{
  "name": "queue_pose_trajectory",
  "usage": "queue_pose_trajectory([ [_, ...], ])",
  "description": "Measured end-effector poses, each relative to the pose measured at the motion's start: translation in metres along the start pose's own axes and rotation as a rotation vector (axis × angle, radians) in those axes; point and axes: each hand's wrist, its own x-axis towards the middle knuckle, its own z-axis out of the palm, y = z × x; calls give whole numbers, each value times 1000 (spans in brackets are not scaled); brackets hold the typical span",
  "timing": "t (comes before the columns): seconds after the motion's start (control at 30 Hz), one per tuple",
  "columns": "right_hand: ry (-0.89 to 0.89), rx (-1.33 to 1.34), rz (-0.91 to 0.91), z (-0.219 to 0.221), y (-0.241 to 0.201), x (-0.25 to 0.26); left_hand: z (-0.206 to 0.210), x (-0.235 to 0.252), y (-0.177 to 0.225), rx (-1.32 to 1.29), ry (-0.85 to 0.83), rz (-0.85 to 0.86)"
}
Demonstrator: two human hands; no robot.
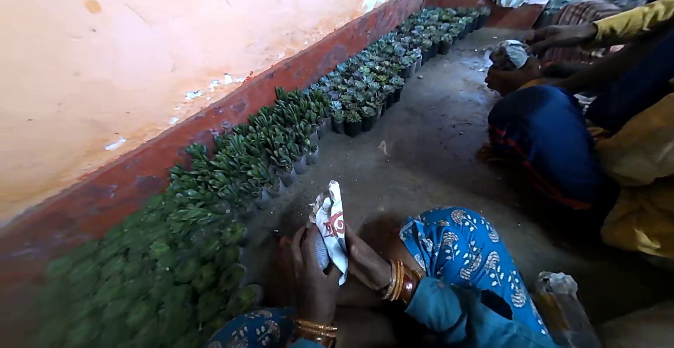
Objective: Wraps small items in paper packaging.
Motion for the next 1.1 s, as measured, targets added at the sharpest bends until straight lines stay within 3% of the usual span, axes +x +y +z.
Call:
queue_pose_trajectory([
  [0.13, 293, -396, 194, 17, -12, -1, 10, -4, 7, 65, 44, 65],
  [0.27, 311, -589, 129, 10, -10, 2, 21, -4, 2, 56, 140, 73],
  [0.4, 365, -649, 58, 12, -16, 1, 22, -3, 5, -42, 186, 15],
  [0.6, 464, -647, 15, 11, -17, 1, 15, 2, 5, -194, 25, -188],
  [0.73, 744, -306, 101, 9, -26, 15, 13, 3, -8, -624, -95, -350],
  [0.87, 794, -39, 152, 6, -38, 21, 14, 6, -18, -910, -122, -401],
  [1.0, 800, -243, 104, -12, -43, 26, 17, 6, -26, -1044, -37, -392],
  [1.1, 803, -561, -114, -30, -39, 21, 15, 8, -25, -1020, 60, -367],
])
